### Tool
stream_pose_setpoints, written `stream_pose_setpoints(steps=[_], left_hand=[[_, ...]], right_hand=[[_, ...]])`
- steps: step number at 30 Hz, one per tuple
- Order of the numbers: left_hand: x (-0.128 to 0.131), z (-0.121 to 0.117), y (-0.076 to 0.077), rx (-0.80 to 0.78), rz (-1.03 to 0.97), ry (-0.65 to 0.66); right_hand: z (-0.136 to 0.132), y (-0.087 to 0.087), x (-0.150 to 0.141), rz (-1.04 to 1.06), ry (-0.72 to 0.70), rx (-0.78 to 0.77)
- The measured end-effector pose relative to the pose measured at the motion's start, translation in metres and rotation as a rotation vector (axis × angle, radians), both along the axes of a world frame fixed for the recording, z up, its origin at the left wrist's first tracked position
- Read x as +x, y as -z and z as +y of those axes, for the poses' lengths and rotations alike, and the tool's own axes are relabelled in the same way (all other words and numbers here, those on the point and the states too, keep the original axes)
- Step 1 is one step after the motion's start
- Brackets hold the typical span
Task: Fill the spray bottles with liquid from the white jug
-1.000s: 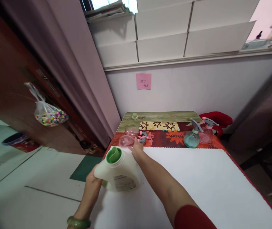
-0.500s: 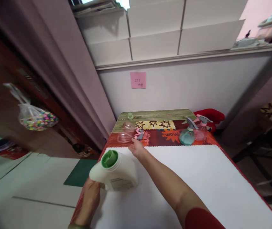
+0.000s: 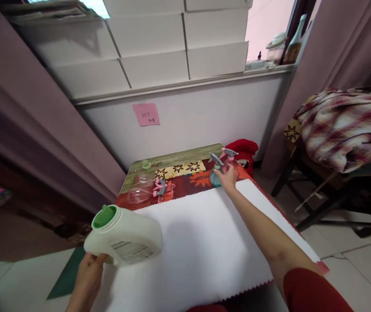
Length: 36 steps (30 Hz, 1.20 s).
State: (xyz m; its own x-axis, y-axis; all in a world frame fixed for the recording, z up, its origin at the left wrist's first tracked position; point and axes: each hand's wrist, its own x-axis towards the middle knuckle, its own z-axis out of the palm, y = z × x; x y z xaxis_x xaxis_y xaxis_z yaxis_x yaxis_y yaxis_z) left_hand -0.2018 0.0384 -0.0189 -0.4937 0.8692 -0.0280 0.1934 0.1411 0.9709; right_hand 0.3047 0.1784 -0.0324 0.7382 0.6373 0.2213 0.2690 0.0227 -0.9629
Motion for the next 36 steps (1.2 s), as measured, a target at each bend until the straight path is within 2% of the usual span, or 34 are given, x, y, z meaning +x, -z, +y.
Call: stream_pose_setpoints(steps=[2, 4, 6, 8, 10, 12, 14, 15, 17, 18, 19, 21, 24, 31, 33, 36], left_hand=[[0.006, -0.01, -0.001, 0.045, -0.056, -0.066], [0.015, -0.027, -0.003, 0.087, -0.049, -0.202], [0.03, -0.049, -0.007, 0.129, 0.077, -0.34], [0.052, -0.074, -0.016, 0.206, 0.295, -0.364], [0.081, -0.093, -0.027, 0.372, 0.455, -0.214], [0.115, -0.101, -0.038, 0.45, 0.473, 0.118], [0.151, -0.098, -0.047, 0.345, 0.307, 0.455], [0.169, -0.092, -0.051, 0.261, 0.146, 0.545], [0.203, -0.08, -0.055, 0.073, -0.285, 0.649], [0.217, -0.075, -0.057, 0.027, -0.492, 0.659], [0.229, -0.072, -0.058, 0.025, -0.667, 0.685], [0.246, -0.073, -0.059, 0.116, -0.895, 0.697], [0.256, -0.086, -0.057, 0.247, -1.001, 0.689], [0.26, -0.119, -0.04, 0.293, -1.194, 0.628], [0.259, -0.122, -0.036, 0.248, -1.275, 0.651], [0.249, -0.12, -0.033, -0.007, -1.453, 0.712]], right_hand=[[0.015, -0.001, 0.004, 0.004, -0.061, -0.03], [0.025, -0.002, 0.003, 0.025, -0.112, -0.059], [0.028, -0.003, -0.001, 0.036, -0.145, -0.079], [0.023, -0.005, -0.007, 0.043, -0.166, -0.076], [0.009, -0.013, -0.018, 0.04, -0.203, -0.042], [-0.014, -0.029, -0.033, 0.037, -0.271, 0.03], [-0.045, -0.055, -0.052, 0.074, -0.374, 0.17], [-0.062, -0.07, -0.063, 0.102, -0.419, 0.201], [-0.099, -0.1, -0.085, 0.194, -0.527, 0.231], [-0.117, -0.114, -0.096, 0.246, -0.572, 0.25], [-0.134, -0.126, -0.105, 0.306, -0.6, 0.268], [-0.162, -0.143, -0.119, 0.425, -0.625, 0.265], [-0.189, -0.152, -0.126, 0.515, -0.659, 0.244], [-0.219, -0.154, -0.13, 0.462, -0.858, 0.102], [-0.227, -0.156, -0.135, 0.38, -0.994, 0.113], [-0.234, -0.159, -0.142, 0.246, -1.224, 0.107]])
